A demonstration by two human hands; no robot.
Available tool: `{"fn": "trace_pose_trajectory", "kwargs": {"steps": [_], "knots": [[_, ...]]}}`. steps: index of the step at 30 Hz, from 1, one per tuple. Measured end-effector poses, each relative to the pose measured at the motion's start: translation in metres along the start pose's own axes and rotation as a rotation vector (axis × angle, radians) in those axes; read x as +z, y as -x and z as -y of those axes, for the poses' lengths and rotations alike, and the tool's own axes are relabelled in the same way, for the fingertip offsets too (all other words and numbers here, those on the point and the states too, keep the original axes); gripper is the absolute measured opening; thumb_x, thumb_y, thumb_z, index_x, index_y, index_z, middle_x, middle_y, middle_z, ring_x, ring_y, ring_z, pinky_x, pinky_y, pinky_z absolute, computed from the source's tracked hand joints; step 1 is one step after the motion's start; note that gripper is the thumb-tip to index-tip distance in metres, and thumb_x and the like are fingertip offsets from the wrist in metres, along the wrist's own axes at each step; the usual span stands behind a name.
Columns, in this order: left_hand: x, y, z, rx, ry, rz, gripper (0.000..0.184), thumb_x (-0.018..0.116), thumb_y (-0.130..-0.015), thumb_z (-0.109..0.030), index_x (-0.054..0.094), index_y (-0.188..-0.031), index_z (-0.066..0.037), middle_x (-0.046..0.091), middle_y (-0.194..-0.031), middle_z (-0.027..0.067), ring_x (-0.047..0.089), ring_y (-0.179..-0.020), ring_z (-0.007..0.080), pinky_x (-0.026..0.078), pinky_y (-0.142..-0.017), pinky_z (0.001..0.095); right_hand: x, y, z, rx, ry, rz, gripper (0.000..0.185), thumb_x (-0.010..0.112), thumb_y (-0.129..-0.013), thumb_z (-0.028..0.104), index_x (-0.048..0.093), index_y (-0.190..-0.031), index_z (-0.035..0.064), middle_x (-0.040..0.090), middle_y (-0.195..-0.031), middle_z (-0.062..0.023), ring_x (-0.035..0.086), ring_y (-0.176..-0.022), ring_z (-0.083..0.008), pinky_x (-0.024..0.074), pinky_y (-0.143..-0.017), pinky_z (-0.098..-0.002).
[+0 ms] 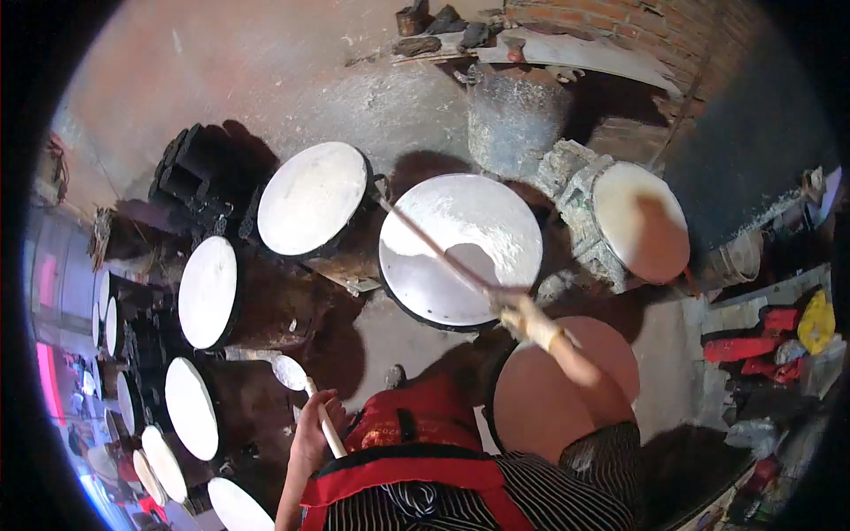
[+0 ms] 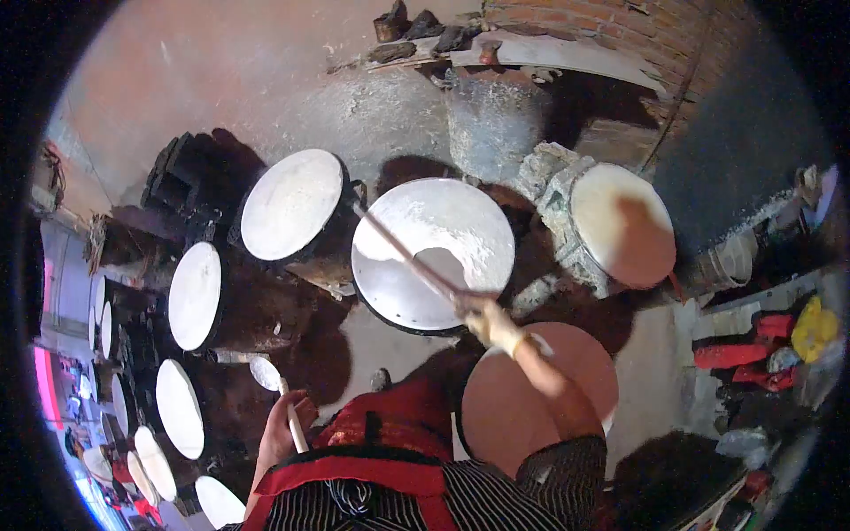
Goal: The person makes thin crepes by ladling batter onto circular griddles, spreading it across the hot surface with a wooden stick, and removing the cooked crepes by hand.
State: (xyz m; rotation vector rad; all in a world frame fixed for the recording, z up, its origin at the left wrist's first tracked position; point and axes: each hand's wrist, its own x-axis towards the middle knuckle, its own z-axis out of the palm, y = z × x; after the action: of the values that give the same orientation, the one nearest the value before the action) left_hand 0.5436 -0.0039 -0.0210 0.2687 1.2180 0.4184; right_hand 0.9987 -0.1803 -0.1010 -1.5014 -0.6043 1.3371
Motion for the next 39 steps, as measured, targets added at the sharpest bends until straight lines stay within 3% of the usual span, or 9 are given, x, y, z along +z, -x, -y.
{"fn": "trace_pose_trajectory", "kwargs": {"steps": [6, 11, 14, 20, 23, 26, 30, 34, 39], "knots": [[-0.031, -0.062, -0.035, -0.095, -0.232, 0.178, 0.017, 0.060, -0.090, -0.022, 0.063, -0.097, -0.007, 0.056, -0.079, 0.0006, 0.058, -0.071, 0.0164, 0.054, -0.071, 0.0301, 0.065, 0.104, -0.008, 0.085, -0.098, -0.368, 0.037, 0.061, -0.094, 0.016, 0.058, -0.131, 0.0140, 0.051, -0.078, 0.0007, 0.045, -0.065, -0.0069, 0.0345, -0.059, -0.0227], [-0.031, -0.092, -0.074, -0.208, -0.280, 0.328, 0.019, 0.060, -0.090, -0.020, 0.064, -0.102, -0.006, 0.062, -0.085, 0.0006, 0.059, -0.077, 0.0167, 0.055, -0.079, 0.0325, 0.121, -0.002, -0.098, -0.516, -0.202, -1.103, 0.027, 0.059, -0.095, 0.006, 0.062, -0.120, -0.0029, 0.063, -0.112, -0.0074, 0.057, -0.100, -0.0149, 0.0441, -0.091, -0.0249], [-0.051, -0.129, -0.108, -0.276, -0.358, 0.574, 0.019, 0.061, -0.089, -0.020, 0.063, -0.102, -0.006, 0.062, -0.084, -0.0007, 0.059, -0.076, 0.0159, 0.054, -0.078, 0.0306, 0.169, -0.016, -0.106, -0.505, -0.728, -0.598, 0.030, 0.061, -0.092, 0.004, 0.062, -0.122, 0.0007, 0.064, -0.112, -0.0048, 0.056, -0.103, -0.0113, 0.0446, -0.092, -0.0243], [-0.081, -0.125, -0.166, -0.209, -0.591, 0.370, 0.020, 0.065, -0.086, -0.021, 0.061, -0.102, -0.011, 0.063, -0.100, -0.0043, 0.056, -0.098, 0.0115, 0.046, -0.089, 0.0300, 0.308, 0.088, -0.066, 0.041, 0.601, -0.734, 0.042, 0.064, -0.087, 0.011, 0.057, -0.128, 0.0025, 0.066, -0.114, -0.0131, 0.065, -0.101, -0.0258, 0.0493, -0.087, -0.0315], [-0.148, -0.154, -0.190, -0.188, -0.574, 0.376, 0.023, 0.065, -0.085, -0.024, 0.061, -0.105, -0.012, 0.062, -0.100, -0.0029, 0.056, -0.097, 0.0125, 0.044, -0.092, 0.0305, 0.356, 0.056, -0.098, -0.401, 0.642, -0.997, 0.045, 0.062, -0.087, 0.014, 0.055, -0.131, 0.0052, 0.065, -0.112, -0.0188, 0.066, -0.100, -0.0305, 0.0512, -0.082, -0.0329], [-0.170, -0.108, -0.209, -0.089, -0.583, 0.262, 0.022, 0.064, -0.086, -0.026, 0.061, -0.104, -0.013, 0.060, -0.099, -0.0016, 0.056, -0.095, 0.0149, 0.044, -0.091, 0.0321, 0.390, -0.061, -0.070, -0.195, 0.255, -1.023, 0.049, 0.055, -0.094, 0.015, 0.044, -0.142, 0.0119, 0.062, -0.121, -0.0173, 0.063, -0.104, -0.0281, 0.0498, -0.084, -0.0334], [-0.204, -0.071, -0.221, -0.182, -0.354, 0.217, 0.017, 0.064, -0.086, -0.026, 0.061, -0.098, -0.013, 0.060, -0.094, 0.0021, 0.058, -0.085, 0.0194, 0.049, -0.079, 0.0356, 0.380, -0.296, -0.074, -0.821, -0.050, -1.074, 0.038, 0.049, -0.095, 0.005, 0.046, -0.132, -0.0002, 0.060, -0.104, -0.0072, 0.056, -0.090, -0.0163, 0.0485, -0.073, -0.0276], [-0.265, -0.088, -0.215, -0.082, -0.169, 0.071, 0.013, 0.063, -0.087, -0.021, 0.062, -0.090, -0.009, 0.062, -0.081, 0.0034, 0.059, -0.077, 0.0189, 0.050, -0.073, 0.0336, 0.345, -0.459, -0.059, -0.738, -1.460, -0.586, 0.023, 0.047, -0.098, 0.018, 0.054, -0.114, 0.0024, 0.058, -0.087, -0.0073, 0.053, -0.072, -0.0185, 0.0454, -0.062, -0.0286], [-0.255, -0.066, -0.225, -0.110, -0.210, -0.026, 0.015, 0.061, -0.089, -0.023, 0.064, -0.091, -0.008, 0.062, -0.076, 0.0020, 0.058, -0.072, 0.0169, 0.048, -0.067, 0.0285, 0.400, -0.388, -0.042, -0.511, -1.519, -0.786, 0.016, 0.050, -0.097, 0.020, 0.055, -0.107, 0.0096, 0.050, -0.071, -0.0021, 0.049, -0.053, -0.0163, 0.0420, -0.046, -0.0277]]}}
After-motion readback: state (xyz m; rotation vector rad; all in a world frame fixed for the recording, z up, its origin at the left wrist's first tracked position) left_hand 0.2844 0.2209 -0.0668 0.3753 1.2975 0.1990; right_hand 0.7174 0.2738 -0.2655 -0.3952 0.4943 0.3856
